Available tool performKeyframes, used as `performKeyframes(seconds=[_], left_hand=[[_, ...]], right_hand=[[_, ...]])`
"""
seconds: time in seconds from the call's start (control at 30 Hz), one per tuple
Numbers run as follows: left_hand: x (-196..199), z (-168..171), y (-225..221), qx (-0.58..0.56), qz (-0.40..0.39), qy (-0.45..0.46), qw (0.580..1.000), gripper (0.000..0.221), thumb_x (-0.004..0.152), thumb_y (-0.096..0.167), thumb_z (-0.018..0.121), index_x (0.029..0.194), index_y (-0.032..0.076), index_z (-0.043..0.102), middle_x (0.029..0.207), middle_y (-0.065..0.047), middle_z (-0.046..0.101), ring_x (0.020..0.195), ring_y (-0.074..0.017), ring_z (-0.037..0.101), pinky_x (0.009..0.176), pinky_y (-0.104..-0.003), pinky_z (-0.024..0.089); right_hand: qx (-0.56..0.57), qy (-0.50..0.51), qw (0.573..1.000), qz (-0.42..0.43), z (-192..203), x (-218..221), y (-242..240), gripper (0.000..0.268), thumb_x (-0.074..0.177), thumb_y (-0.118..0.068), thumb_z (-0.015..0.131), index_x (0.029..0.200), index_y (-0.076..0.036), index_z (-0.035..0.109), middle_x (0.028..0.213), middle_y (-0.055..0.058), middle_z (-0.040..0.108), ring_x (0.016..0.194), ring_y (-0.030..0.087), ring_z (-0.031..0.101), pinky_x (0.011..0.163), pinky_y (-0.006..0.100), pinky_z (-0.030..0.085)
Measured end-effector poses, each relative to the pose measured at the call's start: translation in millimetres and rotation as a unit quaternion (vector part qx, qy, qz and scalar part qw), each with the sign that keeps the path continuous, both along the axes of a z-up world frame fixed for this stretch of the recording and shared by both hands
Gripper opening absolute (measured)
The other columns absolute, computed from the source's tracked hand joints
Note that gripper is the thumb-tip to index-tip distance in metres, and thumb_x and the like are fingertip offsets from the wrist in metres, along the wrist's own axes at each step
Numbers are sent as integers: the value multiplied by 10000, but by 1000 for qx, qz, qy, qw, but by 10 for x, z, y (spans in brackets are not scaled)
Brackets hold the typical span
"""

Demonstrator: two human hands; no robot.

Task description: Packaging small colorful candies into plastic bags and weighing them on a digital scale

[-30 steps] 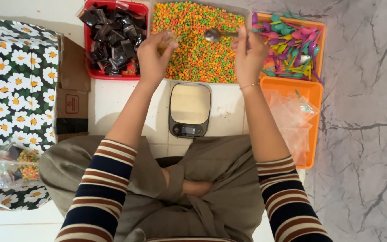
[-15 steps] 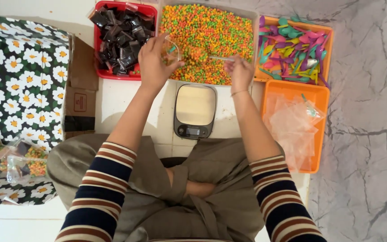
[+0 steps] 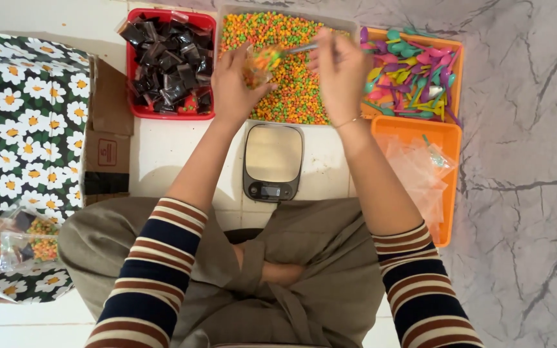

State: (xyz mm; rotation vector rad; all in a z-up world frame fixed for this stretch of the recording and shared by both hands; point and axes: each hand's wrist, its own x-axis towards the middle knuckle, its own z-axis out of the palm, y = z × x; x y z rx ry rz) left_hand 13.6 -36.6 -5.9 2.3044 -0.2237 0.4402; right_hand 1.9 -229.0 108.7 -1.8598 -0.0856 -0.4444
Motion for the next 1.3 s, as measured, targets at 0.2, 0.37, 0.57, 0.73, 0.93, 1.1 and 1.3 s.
performKeyframes(seconds=[0.2, 0.37, 0.57, 0.73, 0.93, 1.1, 1.3], left_hand=[[9, 35, 4, 15, 2, 35, 999, 824, 719, 296, 984, 1416, 99, 591, 1147, -70, 693, 981, -259, 672, 944, -432, 487], [-122, 202, 92, -64, -15, 2, 998, 447, 770, 112, 911, 1173, 35, 733, 914, -65, 688, 696, -197, 612, 663, -318, 525], [-166, 47, 154, -27, -4, 7, 1000, 753, 748, 207, 971, 1380, 48, 594, 1221, -129, 651, 1000, -287, 664, 892, -383, 545], [-195, 97, 281, -11, -10, -5, 1000, 833, 723, 221, 1006, 1412, 69, 563, 1151, -103, 629, 1024, -299, 644, 920, -400, 529], [-178, 64, 246, -27, -4, -2, 1000, 865, 692, 234, 1007, 1412, 97, 549, 1187, -128, 640, 1039, -334, 661, 927, -413, 539], [-195, 50, 116, -20, 23, 38, 999, 881, 699, 266, 1005, 1421, 51, 547, 1250, -130, 627, 1075, -326, 657, 942, -410, 542], [-212, 66, 63, -15, 20, 32, 999, 841, 655, 258, 1001, 1360, 77, 580, 1190, -120, 638, 973, -306, 681, 850, -392, 561]], right_hand=[[-84, -114, 989, -48, -63, -205, -20, 170, 1052, -115, 619, 1078, -4, 746, 736, 48, 725, 610, 126, 695, 537, 232, 515], [-71, -1, 992, -102, -725, -177, -351, 311, 1050, -257, 577, 972, -10, 749, 695, 29, 713, 601, 109, 679, 566, 236, 532], [70, 217, 966, -119, -1870, -214, -373, 350, 1018, -282, 598, 946, 27, 748, 738, 78, 753, 626, 141, 739, 584, 237, 591], [309, 259, 894, -195, -1894, -179, -486, 222, 1006, -98, 577, 976, 54, 735, 743, 130, 733, 600, 173, 715, 522, 241, 592], [237, 135, 952, -139, -862, -143, -404, 278, 1040, -158, 561, 930, 30, 734, 654, 53, 675, 511, 98, 609, 479, 211, 519], [136, 39, 986, -88, -163, -210, -40, 237, 986, -152, 588, 937, -3, 765, 676, 70, 706, 560, 131, 666, 535, 230, 551], [-108, -120, 987, -8, 118, -509, 294, 162, 1041, -83, 609, 1046, 14, 739, 763, 49, 709, 666, 126, 697, 570, 233, 502]])
